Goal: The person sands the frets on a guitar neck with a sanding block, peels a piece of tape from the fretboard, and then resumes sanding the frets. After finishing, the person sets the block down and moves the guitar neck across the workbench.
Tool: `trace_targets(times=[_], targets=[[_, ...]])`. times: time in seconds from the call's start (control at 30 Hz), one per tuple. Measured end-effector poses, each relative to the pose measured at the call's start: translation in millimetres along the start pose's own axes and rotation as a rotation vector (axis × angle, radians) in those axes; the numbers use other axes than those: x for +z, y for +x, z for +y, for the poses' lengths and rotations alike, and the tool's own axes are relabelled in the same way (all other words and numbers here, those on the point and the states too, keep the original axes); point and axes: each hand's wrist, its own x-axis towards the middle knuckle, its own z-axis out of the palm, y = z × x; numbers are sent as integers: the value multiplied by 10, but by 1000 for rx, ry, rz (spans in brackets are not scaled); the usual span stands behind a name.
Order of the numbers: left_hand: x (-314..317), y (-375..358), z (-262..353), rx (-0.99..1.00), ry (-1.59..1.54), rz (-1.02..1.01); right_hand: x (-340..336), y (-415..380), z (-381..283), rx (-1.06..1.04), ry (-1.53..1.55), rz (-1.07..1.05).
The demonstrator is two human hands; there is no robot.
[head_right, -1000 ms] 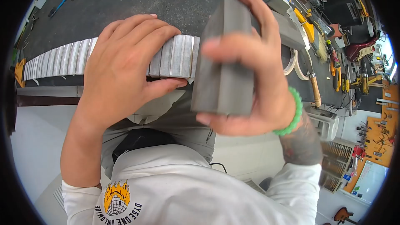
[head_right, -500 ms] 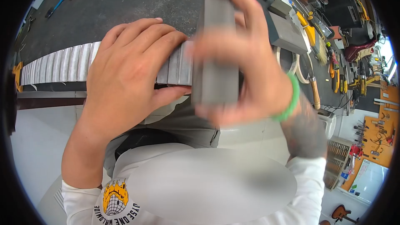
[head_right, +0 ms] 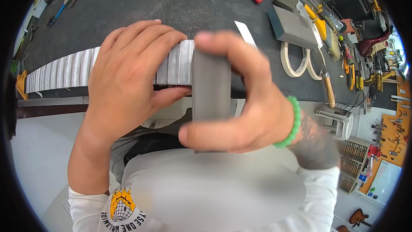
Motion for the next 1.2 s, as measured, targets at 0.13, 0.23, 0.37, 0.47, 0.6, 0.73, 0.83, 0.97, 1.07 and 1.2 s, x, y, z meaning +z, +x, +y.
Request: trace_targets(times=[0.13, 0.23, 0.37, 0.47, 0.6, 0.73, 0.83, 0.97, 1.07, 1.2], targets=[[0, -8, -4, 30, 21, 5, -1, -66, 30, 2, -147, 60], [-6, -11, -8, 52, 54, -1, -122, 148, 65, 366, 308, 23], [-24, 6, -56, 93, 80, -17, -11, -127, 408, 227, 420, 209], [-58, -41, -72, 155, 93, -15, -295, -209, 131, 222, 5, 30], [-145, -148, -3, 145, 30, -105, -28, -259, 188, 0, -7, 214], [-120, -171, 25, 135, 37, -63, -69, -32, 2, -50, 161, -56], [-54, -112, 8, 157, 41, -37, 106, -86, 228, -118, 204, 143], [-88, -106, -1, 118, 46, -45, 105, -53, -125, -410, 208, 98], [-117, -56, -8, 239, 84, -56, -14, -11, 193, -276, 54, 29], [-190, -22, -77, 187, 49, -261, 1, -53, 101, -389, -34, -37]])
